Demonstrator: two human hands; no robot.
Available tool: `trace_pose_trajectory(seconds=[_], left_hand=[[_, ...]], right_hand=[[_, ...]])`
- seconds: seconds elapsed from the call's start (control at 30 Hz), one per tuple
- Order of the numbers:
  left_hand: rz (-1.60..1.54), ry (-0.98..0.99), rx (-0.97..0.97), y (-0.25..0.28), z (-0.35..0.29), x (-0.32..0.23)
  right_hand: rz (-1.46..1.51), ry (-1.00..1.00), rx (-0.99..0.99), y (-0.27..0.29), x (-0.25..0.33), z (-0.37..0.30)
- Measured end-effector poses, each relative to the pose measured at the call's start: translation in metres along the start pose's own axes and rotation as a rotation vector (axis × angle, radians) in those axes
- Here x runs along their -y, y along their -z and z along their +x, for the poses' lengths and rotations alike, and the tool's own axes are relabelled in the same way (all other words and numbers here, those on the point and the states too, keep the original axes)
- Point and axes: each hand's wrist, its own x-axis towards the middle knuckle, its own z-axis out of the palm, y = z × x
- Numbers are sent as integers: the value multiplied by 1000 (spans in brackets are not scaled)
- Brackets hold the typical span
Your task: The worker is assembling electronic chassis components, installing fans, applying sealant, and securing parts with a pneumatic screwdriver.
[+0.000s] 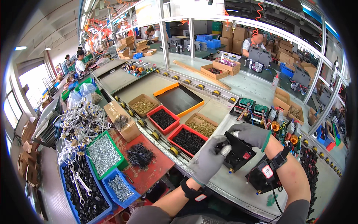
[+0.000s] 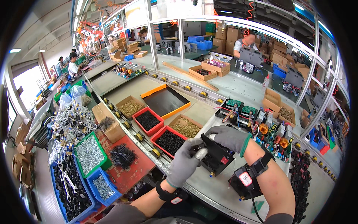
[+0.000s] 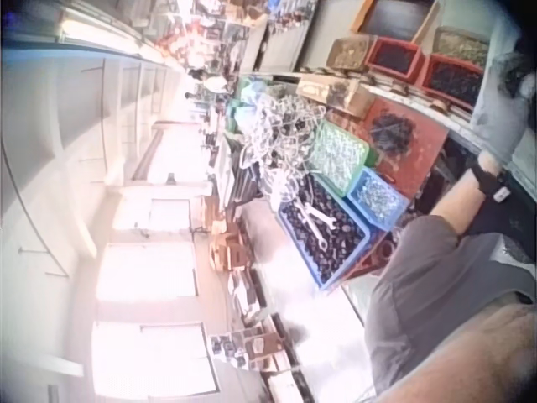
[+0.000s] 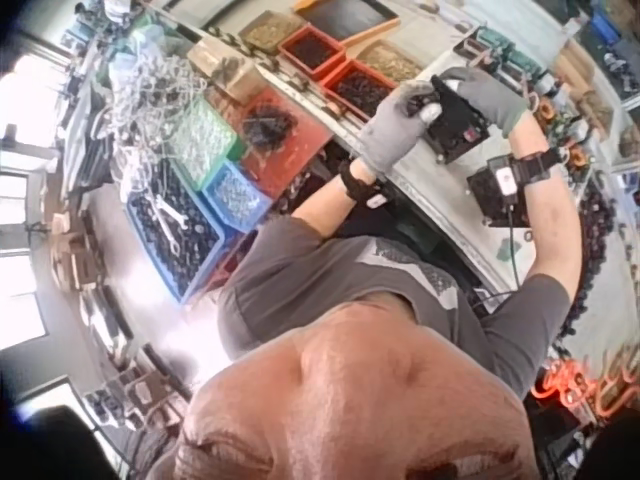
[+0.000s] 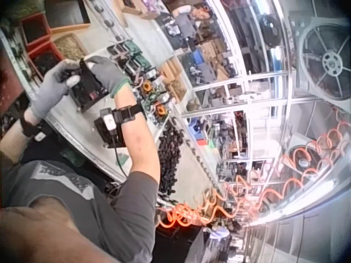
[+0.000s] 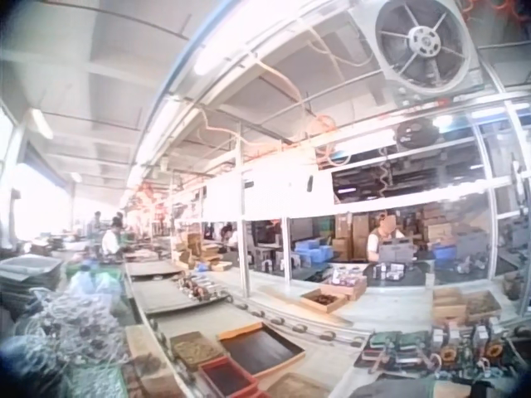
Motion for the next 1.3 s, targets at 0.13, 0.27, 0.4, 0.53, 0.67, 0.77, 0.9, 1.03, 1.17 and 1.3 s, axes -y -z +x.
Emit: trace_pose_trajectory(seconds=[0.13, 0.27, 0.4, 0.53, 0.67, 0.77, 0.9, 1.03, 1.17, 1.3], left_hand=[[847, -733, -194, -2, 0, 7], [535, -653, -93, 1, 5, 12], [151, -230, -112, 4, 5, 13], [703, -546, -131, 6, 1, 11], [825, -721, -91, 4, -1, 11], [372, -116, -67, 7, 2, 14], [1113, -855, -168, 10, 4, 17], [358, -105, -72, 8, 3, 19], [1133, -694, -102, 6, 2, 19], [438, -310, -135, 6, 4, 20]], right_hand=[[-289, 9, -83, -6, 0, 4], [51, -186, -111, -3, -3, -2], [-392, 273, 125, 8, -7, 0], [-545, 414, 94, 6, -6, 3], [-234, -159, 41, 2, -7, 0], [-649, 559, 13, 3, -10, 2], [-922, 218, 124, 5, -12, 3], [-368, 218, 67, 4, 0, -2], [-577, -58, 150, 6, 16, -6], [-393, 69, 31, 3, 11, -4]])
